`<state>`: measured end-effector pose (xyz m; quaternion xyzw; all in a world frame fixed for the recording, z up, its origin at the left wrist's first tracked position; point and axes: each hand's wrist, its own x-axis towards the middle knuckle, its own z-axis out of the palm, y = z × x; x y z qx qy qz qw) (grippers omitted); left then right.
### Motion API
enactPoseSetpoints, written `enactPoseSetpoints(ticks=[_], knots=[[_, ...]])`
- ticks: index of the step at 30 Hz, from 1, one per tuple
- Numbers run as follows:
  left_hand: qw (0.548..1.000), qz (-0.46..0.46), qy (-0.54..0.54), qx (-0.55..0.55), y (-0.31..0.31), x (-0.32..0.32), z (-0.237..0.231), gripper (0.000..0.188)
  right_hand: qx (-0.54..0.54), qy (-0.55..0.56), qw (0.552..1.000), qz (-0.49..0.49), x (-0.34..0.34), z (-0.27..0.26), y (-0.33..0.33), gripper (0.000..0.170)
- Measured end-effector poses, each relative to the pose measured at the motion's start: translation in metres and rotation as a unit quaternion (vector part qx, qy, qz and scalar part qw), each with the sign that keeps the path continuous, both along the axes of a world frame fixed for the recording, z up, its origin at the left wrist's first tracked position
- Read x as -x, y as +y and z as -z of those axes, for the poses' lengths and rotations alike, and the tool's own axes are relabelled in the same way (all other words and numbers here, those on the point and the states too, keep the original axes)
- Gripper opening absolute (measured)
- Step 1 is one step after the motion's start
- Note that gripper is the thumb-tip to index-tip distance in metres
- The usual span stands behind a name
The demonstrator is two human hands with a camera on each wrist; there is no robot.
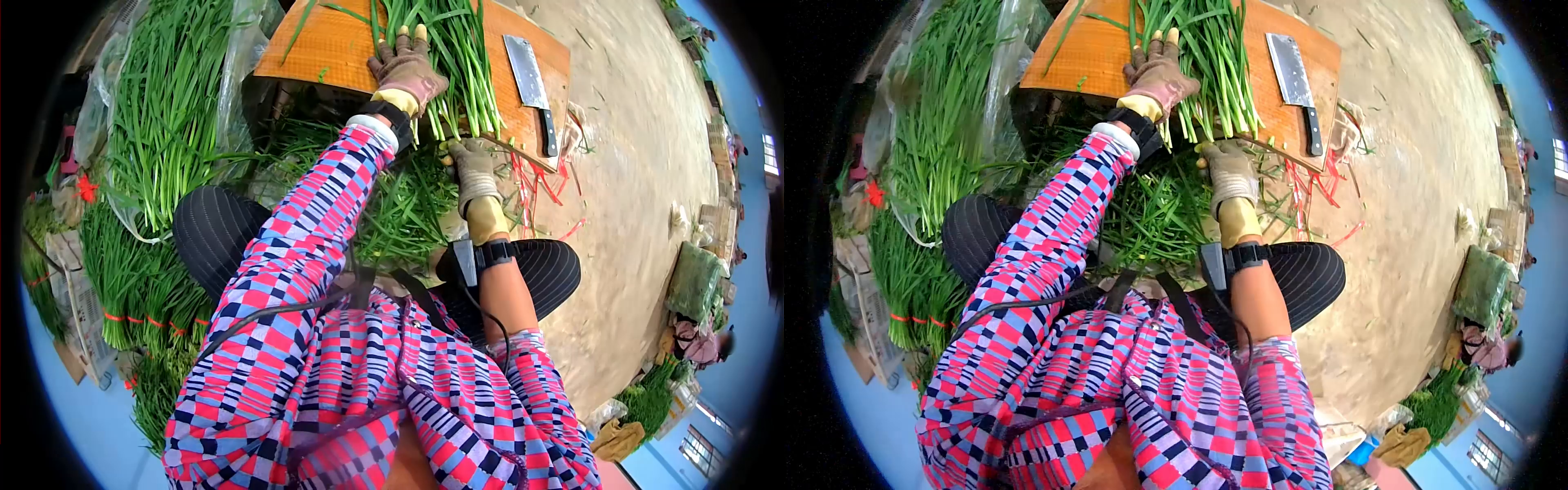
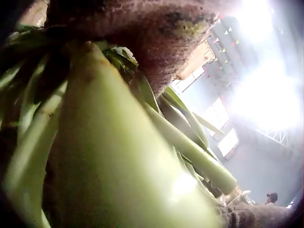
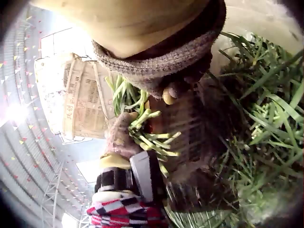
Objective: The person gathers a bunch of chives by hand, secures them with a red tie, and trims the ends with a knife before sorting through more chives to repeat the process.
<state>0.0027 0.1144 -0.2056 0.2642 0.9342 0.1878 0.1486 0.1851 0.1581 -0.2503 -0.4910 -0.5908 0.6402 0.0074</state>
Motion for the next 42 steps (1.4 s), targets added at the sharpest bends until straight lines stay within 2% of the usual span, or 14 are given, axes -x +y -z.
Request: enactPoseSetpoints(ticks=[3, 7, 11, 14, 17, 19, 21, 22, 23, 31, 35, 37, 38, 42], knots=[[1.000, -0.011, -0.014, 0.003, 0.003, 0.000, 0.000, 0.083, -0.124, -0.132, 0.957, -0.226, -0.008, -0.008, -0.014, 0.022], [0.999, 0.001, -0.041, 0.002, 0.001, 0.004, -0.012, 0.094, -0.272, -0.286, 0.539, -0.744, -0.050, -0.024, -0.107, 0.025], [0.995, -0.055, -0.053, -0.065, -0.018, 0.014, -0.019, 0.104, -0.306, -0.248, 0.639, -0.661, -0.030, -0.060, -0.079, 0.033], [0.950, -0.176, -0.073, -0.248, -0.045, 0.029, 0.003, 0.095, -0.447, -0.068, 0.839, -0.301, 0.001, -0.143, -0.006, 0.048], [0.931, -0.204, -0.169, -0.253, -0.031, 0.029, 0.021, 0.094, -0.473, -0.086, 0.866, -0.136, 0.055, -0.110, 0.065, 0.067], [0.919, -0.202, -0.189, -0.281, -0.026, 0.034, -0.005, 0.087, -0.312, 0.004, 0.943, -0.117, 0.087, -0.096, 0.076, 0.087], [0.929, -0.171, -0.146, -0.295, 0.018, 0.022, 0.034, 0.078, -0.410, 0.006, 0.902, -0.135, 0.112, -0.039, 0.057, 0.085], [0.997, 0.062, 0.038, -0.040, 0.027, 0.027, 0.043, 0.065, -0.408, -0.007, 0.902, -0.140, 0.120, -0.031, 0.045, 0.078], [0.907, 0.249, 0.310, 0.139, 0.035, 0.032, 0.053, 0.054, -0.407, -0.021, 0.901, -0.146, 0.123, -0.029, 0.037, 0.071], [0.930, 0.109, -0.149, -0.318, 0.018, 0.009, -0.025, 0.049, -0.537, -0.006, 0.821, -0.193, 0.092, -0.023, 0.084, 0.062], [0.962, 0.255, 0.014, -0.100, -0.052, 0.082, -0.136, 0.051, -0.469, -0.078, 0.879, -0.030, 0.089, -0.065, 0.051, 0.099], [0.961, 0.187, 0.201, -0.003, -0.127, 0.110, -0.182, 0.047, -0.470, -0.126, 0.873, -0.042, 0.088, -0.070, 0.055, 0.102], [0.992, 0.039, 0.082, 0.089, -0.173, 0.095, -0.234, 0.055, -0.450, -0.090, 0.887, -0.040, 0.085, -0.075, 0.053, 0.101], [0.960, -0.209, 0.177, -0.053, -0.373, 0.085, -0.221, 0.051, -0.477, -0.052, 0.877, 0.022, 0.074, -0.073, 0.064, 0.096]])
